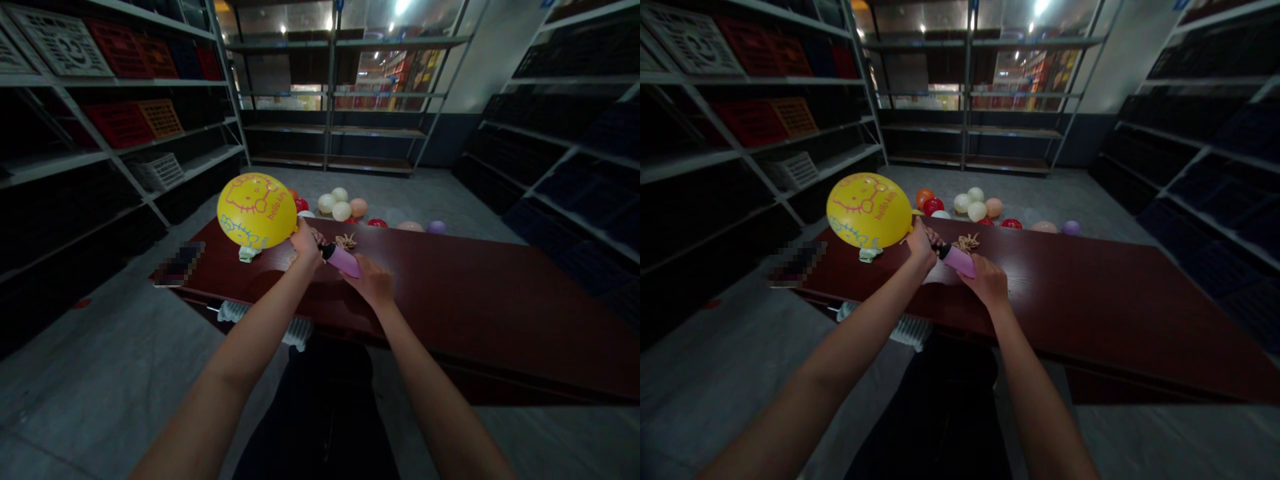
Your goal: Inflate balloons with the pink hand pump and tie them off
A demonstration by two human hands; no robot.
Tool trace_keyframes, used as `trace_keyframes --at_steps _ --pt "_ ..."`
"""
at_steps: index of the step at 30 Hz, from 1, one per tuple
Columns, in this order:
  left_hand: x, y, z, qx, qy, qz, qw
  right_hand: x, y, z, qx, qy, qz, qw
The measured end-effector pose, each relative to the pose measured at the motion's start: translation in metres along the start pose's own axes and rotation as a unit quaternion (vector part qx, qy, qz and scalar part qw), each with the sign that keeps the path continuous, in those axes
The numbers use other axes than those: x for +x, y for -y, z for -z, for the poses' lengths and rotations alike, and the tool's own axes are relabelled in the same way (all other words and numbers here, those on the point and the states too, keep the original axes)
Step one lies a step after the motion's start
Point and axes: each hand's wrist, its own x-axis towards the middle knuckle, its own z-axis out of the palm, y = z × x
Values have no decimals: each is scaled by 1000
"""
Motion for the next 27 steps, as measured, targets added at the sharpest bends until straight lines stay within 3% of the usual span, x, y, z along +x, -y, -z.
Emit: trace_keyframes --at_steps 8,13,17,21,27 --pt "-3 -56 35 -39 -2 -15 999 -4 3 2 24 28 57 998" --pt "-2 -97 42 -41 14 -37 998 -4 4 4 37 33 61 997" --pt "3 -120 37 -39 8 -49 998 -5 4 3 43 11 62 997" --pt "10 -119 20 -44 1 -73 996 -5 1 -1 50 -12 52 997" --pt "20 -92 -8 -58 19 -102 993 -4 -7 -5 24 -55 -15 998"
